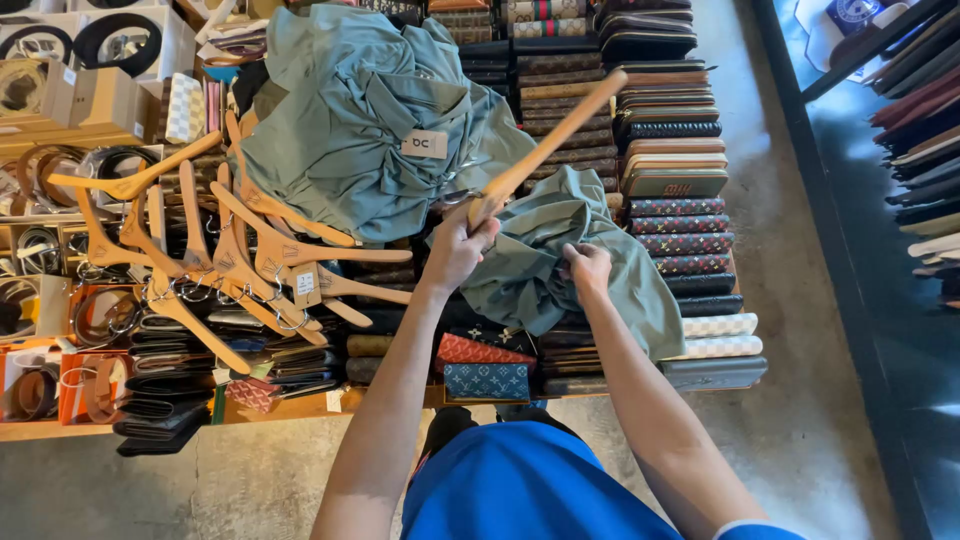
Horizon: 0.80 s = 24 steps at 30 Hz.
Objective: The person picks up a light green shirt from a pile on a table, places it on a wooden hanger, and buttons the collar. They then walk to a clothing rack and hang the shirt among other garments. This process is repeated for additional shirts.
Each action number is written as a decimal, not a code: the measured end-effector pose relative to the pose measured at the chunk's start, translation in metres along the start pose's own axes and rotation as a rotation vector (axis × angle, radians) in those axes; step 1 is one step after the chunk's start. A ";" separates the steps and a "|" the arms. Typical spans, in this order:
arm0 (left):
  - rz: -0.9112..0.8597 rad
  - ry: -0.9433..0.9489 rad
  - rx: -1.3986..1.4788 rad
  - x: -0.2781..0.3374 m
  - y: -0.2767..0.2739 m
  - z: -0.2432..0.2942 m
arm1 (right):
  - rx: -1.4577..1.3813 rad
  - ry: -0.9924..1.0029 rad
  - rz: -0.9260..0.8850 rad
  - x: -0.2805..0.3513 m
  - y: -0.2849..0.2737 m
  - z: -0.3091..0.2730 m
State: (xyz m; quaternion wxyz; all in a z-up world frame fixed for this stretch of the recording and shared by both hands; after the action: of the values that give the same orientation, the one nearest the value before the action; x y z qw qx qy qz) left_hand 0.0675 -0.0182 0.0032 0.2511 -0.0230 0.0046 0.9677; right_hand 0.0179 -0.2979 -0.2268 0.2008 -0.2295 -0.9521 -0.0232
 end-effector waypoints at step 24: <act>-0.095 0.046 -0.011 0.015 0.005 0.028 | 0.721 -0.421 -0.126 -0.040 -0.008 -0.055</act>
State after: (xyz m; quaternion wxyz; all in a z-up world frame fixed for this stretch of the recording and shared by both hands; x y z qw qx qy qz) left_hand 0.0507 -0.0142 0.0301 0.2966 -0.0471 0.0039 0.9538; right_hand 0.0676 -0.3297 -0.1919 0.0677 -0.0854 -0.9316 0.3467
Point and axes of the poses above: each hand's wrist, its own x-axis away from the middle knuckle, its own y-axis out of the palm, z = x × y, the point moved 7 cm from there along -x, towards the middle knuckle, and after that the axes turned 14 degrees about -z, right-handed, at the moved point
